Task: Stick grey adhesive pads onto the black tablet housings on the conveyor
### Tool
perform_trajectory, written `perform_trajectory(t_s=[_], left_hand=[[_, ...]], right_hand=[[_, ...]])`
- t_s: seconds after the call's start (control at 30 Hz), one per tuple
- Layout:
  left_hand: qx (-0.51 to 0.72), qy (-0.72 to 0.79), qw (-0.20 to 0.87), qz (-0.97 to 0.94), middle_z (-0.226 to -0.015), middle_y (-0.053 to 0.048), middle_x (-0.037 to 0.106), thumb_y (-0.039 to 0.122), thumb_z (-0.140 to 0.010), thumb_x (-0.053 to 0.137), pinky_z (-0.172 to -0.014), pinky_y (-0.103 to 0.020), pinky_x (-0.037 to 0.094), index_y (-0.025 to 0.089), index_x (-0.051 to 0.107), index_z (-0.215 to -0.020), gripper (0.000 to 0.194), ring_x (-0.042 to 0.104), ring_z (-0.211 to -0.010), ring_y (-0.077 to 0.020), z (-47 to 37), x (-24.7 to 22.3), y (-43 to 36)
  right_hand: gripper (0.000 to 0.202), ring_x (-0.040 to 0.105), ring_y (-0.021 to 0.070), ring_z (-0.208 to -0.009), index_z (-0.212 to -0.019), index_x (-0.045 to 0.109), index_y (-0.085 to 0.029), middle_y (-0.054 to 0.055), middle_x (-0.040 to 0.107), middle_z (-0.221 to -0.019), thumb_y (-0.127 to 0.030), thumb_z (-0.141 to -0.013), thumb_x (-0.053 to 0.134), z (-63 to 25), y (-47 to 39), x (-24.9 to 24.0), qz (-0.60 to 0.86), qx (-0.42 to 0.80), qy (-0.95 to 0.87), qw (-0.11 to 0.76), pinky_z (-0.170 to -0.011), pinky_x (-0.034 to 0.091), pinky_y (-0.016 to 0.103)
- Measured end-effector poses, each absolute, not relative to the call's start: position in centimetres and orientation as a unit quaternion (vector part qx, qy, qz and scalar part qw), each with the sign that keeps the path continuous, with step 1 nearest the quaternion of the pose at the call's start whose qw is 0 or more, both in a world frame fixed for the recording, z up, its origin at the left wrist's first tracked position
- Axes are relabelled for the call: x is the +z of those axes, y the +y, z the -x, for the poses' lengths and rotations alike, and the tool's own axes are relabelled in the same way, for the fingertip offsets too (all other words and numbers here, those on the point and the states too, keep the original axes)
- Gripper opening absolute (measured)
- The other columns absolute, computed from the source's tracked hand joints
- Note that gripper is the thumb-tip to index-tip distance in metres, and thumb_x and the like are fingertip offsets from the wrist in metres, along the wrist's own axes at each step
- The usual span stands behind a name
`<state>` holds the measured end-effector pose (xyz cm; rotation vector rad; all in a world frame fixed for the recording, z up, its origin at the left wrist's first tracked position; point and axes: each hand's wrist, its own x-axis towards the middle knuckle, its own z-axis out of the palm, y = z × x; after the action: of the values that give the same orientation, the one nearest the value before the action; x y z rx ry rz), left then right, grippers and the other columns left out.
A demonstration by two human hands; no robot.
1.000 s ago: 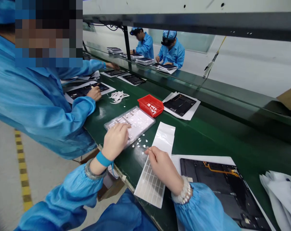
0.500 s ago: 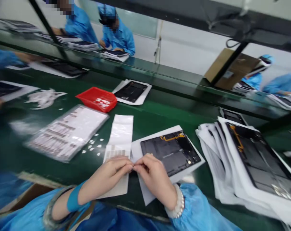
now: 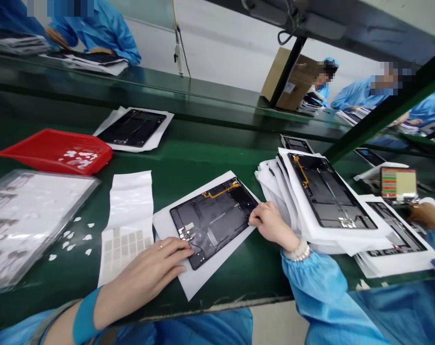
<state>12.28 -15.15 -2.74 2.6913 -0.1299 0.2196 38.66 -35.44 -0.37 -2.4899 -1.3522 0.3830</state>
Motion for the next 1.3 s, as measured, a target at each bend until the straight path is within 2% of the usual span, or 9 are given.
perform_trajectory(t_s=[0.23, 0.47, 0.6, 0.7, 0.8, 0.93, 1.1, 1.2, 1.3], left_hand=[[0.084, -0.046, 0.224, -0.970, -0.111, -0.006, 0.060, 0.024, -0.095, 0.042, -0.086, -0.038, 0.050, 0.021, 0.056, -0.116, 0.025, 0.057, -0.102, -0.0225, -12.1, -2.9, -15.1], [0.088, -0.056, 0.225, -0.969, -0.112, -0.007, 0.061, 0.023, -0.096, 0.041, -0.087, -0.039, 0.051, 0.020, 0.058, -0.115, 0.026, 0.057, -0.102, -0.0229, -12.1, -2.9, -15.0], [0.093, -0.066, 0.219, -0.969, -0.112, -0.006, 0.061, 0.022, -0.095, 0.041, -0.087, -0.037, 0.051, 0.022, 0.059, -0.114, 0.026, 0.058, -0.102, -0.0220, -12.1, -3.0, -14.8], [0.086, -0.069, 0.217, -0.970, -0.113, -0.006, 0.061, 0.020, -0.093, 0.044, -0.087, -0.038, 0.051, 0.022, 0.058, -0.116, 0.026, 0.059, -0.102, -0.0228, -12.0, -3.0, -14.8], [0.070, -0.072, 0.222, -0.970, -0.113, -0.006, 0.061, 0.018, -0.091, 0.049, -0.087, -0.039, 0.052, 0.021, 0.057, -0.116, 0.027, 0.058, -0.103, -0.0234, -12.0, -2.9, -14.8], [0.066, -0.075, 0.229, -0.968, -0.113, -0.005, 0.061, 0.015, -0.087, 0.052, -0.085, -0.036, 0.053, 0.023, 0.057, -0.113, 0.028, 0.059, -0.101, -0.0226, -12.0, -2.7, -14.7], [0.086, -0.063, 0.211, -0.972, -0.121, -0.007, 0.058, 0.013, -0.083, 0.057, -0.090, -0.037, 0.051, 0.023, 0.053, -0.118, 0.036, 0.057, -0.107, -0.0242, -11.8, -2.6, -14.9], [0.098, -0.051, 0.196, -0.974, -0.135, -0.010, 0.048, 0.015, -0.077, 0.067, -0.093, -0.040, 0.049, 0.021, 0.044, -0.129, 0.058, 0.051, -0.116, -0.0287, -11.4, -2.5, -15.1], [0.119, -0.048, 0.185, -0.974, -0.130, -0.009, 0.052, 0.025, -0.073, 0.075, -0.094, -0.038, 0.048, 0.019, 0.050, -0.123, 0.056, 0.050, -0.116, -0.0287, -11.2, -3.1, -15.3]], right_hand=[[0.016, 0.048, 0.0220, -0.086, -0.068, 0.065, -0.020, 0.004, 0.062, -0.078, -0.020, -0.081, 0.057, -38.1, -33.9, -0.2, 0.858, 0.140, -0.491, 0.059, -0.080, 0.038, 0.036], [0.013, 0.050, 0.0272, -0.088, -0.069, 0.062, -0.018, 0.012, 0.060, -0.084, -0.026, -0.076, 0.069, -36.8, -33.1, 1.0, 0.868, -0.017, -0.493, -0.057, -0.073, 0.039, 0.037], [0.018, 0.054, 0.0236, -0.090, -0.083, 0.063, -0.019, 0.009, 0.061, -0.091, -0.031, -0.089, 0.051, -39.0, -33.1, -0.1, 0.886, -0.023, -0.462, 0.039, -0.078, 0.042, 0.035], [0.025, 0.054, 0.0253, -0.095, -0.098, 0.063, -0.014, 0.013, 0.061, -0.097, -0.030, -0.090, 0.046, -40.7, -32.9, -1.6, 0.922, -0.059, -0.375, 0.073, -0.085, 0.041, 0.037], [0.020, 0.054, 0.0263, -0.093, -0.085, 0.065, -0.015, 0.013, 0.063, -0.090, -0.026, -0.088, 0.048, -41.1, -32.2, -2.6, 0.924, -0.052, -0.373, 0.061, -0.085, 0.040, 0.038], [0.019, 0.057, 0.0236, -0.080, -0.075, 0.060, -0.016, 0.012, 0.063, -0.078, -0.017, -0.086, 0.044, -40.7, -31.2, -2.9, 0.926, -0.048, -0.368, 0.076, -0.077, 0.041, 0.035], [0.013, 0.056, 0.0183, -0.059, -0.086, 0.056, -0.018, 0.004, 0.059, -0.065, -0.022, -0.088, 0.043, -42.2, -29.3, -1.2, 0.928, -0.053, -0.344, 0.131, -0.059, 0.038, 0.029], [0.019, 0.058, 0.0192, -0.067, -0.102, 0.053, -0.016, 0.006, 0.061, -0.077, -0.024, -0.091, 0.040, -45.3, -26.7, 1.1, 0.935, -0.109, -0.285, 0.182, -0.063, 0.040, 0.030], [0.028, 0.059, 0.0216, -0.082, -0.116, 0.048, -0.010, 0.013, 0.061, -0.094, -0.022, -0.094, 0.034, -49.2, -23.2, 3.3, 0.935, -0.168, -0.197, 0.243, -0.070, 0.044, 0.034]])
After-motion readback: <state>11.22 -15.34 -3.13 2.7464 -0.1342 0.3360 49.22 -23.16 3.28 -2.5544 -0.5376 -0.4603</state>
